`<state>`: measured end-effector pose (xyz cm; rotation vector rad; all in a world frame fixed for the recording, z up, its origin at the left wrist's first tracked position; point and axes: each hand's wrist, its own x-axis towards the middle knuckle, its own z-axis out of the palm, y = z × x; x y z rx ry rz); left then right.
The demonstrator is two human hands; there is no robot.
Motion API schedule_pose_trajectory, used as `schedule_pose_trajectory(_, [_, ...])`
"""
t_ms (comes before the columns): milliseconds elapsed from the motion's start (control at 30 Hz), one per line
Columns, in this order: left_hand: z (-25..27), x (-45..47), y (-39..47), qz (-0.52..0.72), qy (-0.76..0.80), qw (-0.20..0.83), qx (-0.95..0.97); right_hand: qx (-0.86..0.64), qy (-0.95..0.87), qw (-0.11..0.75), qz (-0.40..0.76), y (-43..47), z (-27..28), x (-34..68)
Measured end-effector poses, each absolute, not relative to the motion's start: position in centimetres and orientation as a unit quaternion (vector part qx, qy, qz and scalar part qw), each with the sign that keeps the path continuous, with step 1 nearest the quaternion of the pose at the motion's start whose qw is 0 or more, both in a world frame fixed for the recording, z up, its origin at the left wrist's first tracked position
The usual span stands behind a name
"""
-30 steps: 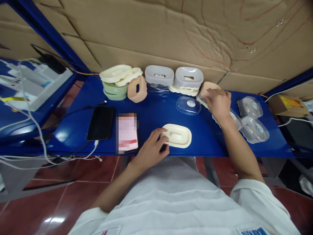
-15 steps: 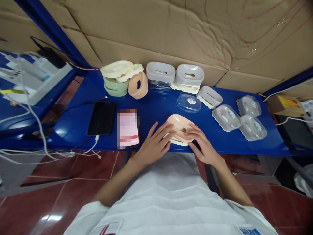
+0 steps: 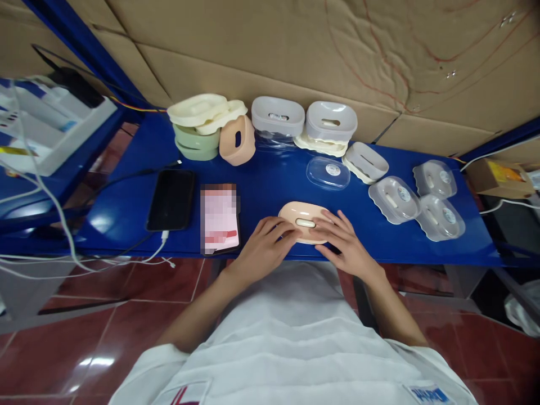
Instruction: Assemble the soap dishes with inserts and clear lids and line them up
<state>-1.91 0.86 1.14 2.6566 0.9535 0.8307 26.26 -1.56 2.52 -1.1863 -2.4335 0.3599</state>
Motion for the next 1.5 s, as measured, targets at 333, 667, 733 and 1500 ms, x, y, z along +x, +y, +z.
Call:
schedule_pose_trajectory(333, [1.1, -2.0, 0.7, 0.325, 0.339, 0.198, 0.86, -0.553, -0.819, 0.141, 0.057, 10.2, 3.6, 30.1])
schedule_pose_trajectory(667, [0.4, -1.8, 0.8, 0.344, 0.409, 0.265, 0.803, -0.471, -0.823, 0.294, 0.118, 1.2, 4.5, 26.7])
schedule_pose_trajectory(733, [0.1, -1.9, 0.9, 0.334, 0.404, 0.265, 0.809, -0.441, -0.843, 0.294, 0.087, -0.7, 3.5, 25.5])
schedule_pose_trajectory(1500, [0.4, -2.1, 1.3, 0.329, 0.38, 0.291, 0.814, -0.46, -0.834, 0.297, -0.063, -3.9, 0.6, 23.2])
